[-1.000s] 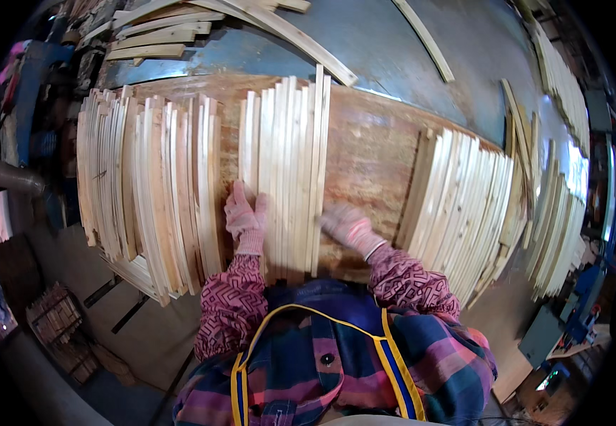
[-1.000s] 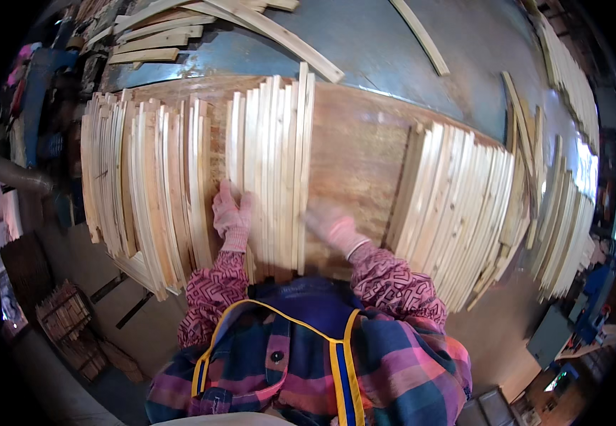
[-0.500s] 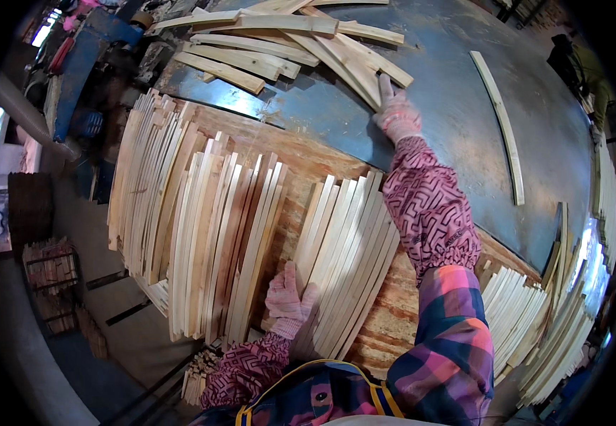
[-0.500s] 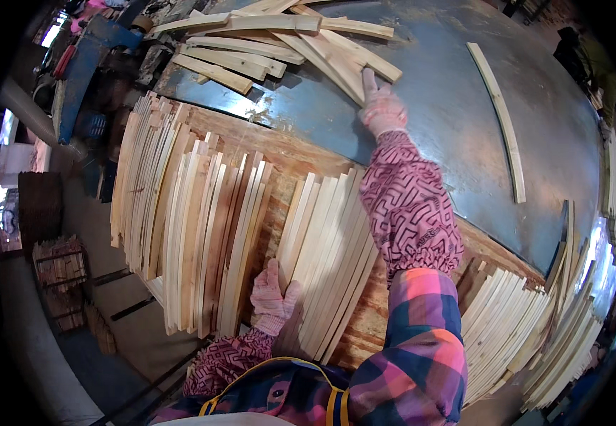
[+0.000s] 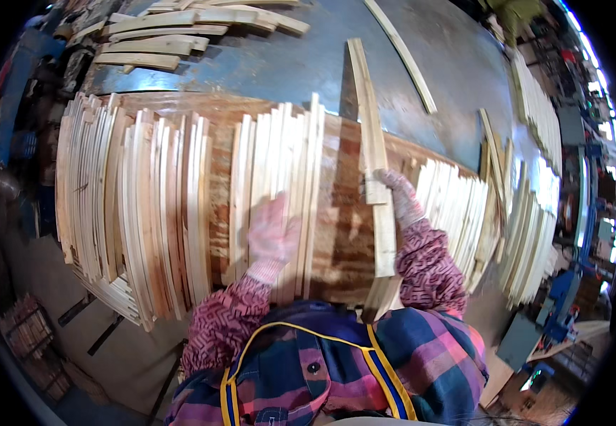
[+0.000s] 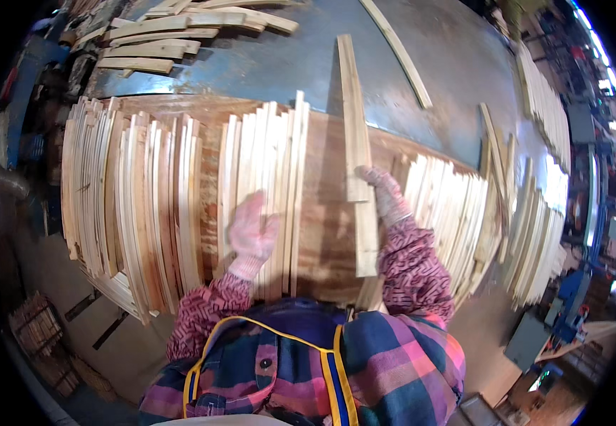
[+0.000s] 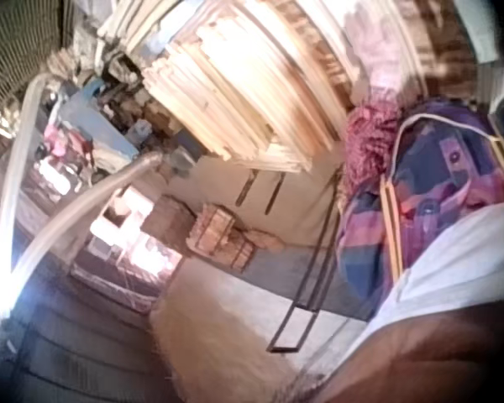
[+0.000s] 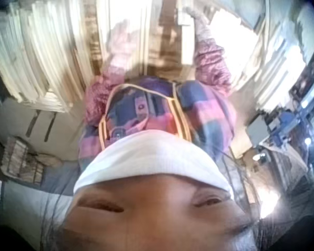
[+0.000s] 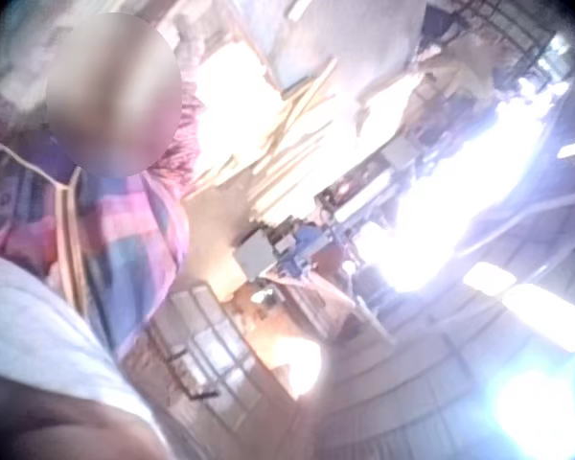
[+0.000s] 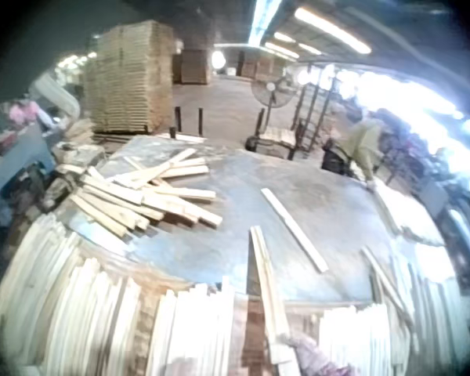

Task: The person picks up thin wooden planks from a pile on a workbench and stacks them into a neat, aligned bundle. They repeatedly pick up individual planks, align them with the growing stack, and adjust the pile to ensure uniformity. Finally, they lift the completed stack of planks and move it to a nearby machine.

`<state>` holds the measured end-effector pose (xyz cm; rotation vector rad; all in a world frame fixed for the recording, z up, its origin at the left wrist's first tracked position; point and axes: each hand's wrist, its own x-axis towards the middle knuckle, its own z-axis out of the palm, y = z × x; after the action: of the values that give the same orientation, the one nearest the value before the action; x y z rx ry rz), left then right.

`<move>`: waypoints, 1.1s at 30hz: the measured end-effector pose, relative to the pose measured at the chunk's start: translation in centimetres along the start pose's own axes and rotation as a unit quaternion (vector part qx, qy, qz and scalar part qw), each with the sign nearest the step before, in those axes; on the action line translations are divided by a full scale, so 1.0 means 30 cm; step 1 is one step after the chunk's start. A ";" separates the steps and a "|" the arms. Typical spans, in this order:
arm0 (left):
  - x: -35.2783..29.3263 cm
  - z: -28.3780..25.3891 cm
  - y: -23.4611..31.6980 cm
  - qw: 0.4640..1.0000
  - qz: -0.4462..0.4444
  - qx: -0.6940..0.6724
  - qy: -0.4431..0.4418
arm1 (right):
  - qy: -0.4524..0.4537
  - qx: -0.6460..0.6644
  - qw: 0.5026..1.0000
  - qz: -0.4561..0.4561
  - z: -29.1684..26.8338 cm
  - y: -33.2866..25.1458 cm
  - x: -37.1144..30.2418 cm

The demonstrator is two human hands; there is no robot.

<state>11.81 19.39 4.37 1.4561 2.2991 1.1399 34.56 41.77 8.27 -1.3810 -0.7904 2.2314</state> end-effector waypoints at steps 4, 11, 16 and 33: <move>0.043 0.180 0.227 0.876 -0.242 -0.220 -0.356 | 0.025 -0.079 0.994 -0.078 -0.085 0.276 -0.092; 0.023 0.175 0.294 0.756 -0.470 -0.383 -0.246 | -0.011 0.137 0.990 -0.023 -0.142 0.366 -0.113; -0.131 0.113 0.378 0.819 -0.397 -0.234 -0.341 | 0.128 -0.317 0.938 -0.044 -0.071 0.261 -0.075; 0.223 -0.094 -0.404 0.916 -0.387 -0.109 -0.016 | 0.087 -0.689 0.719 -0.035 0.288 0.277 0.182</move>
<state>-1.36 20.88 -0.52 0.3864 2.2718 1.0396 24.10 36.51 2.25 -1.9113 -2.6101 1.1418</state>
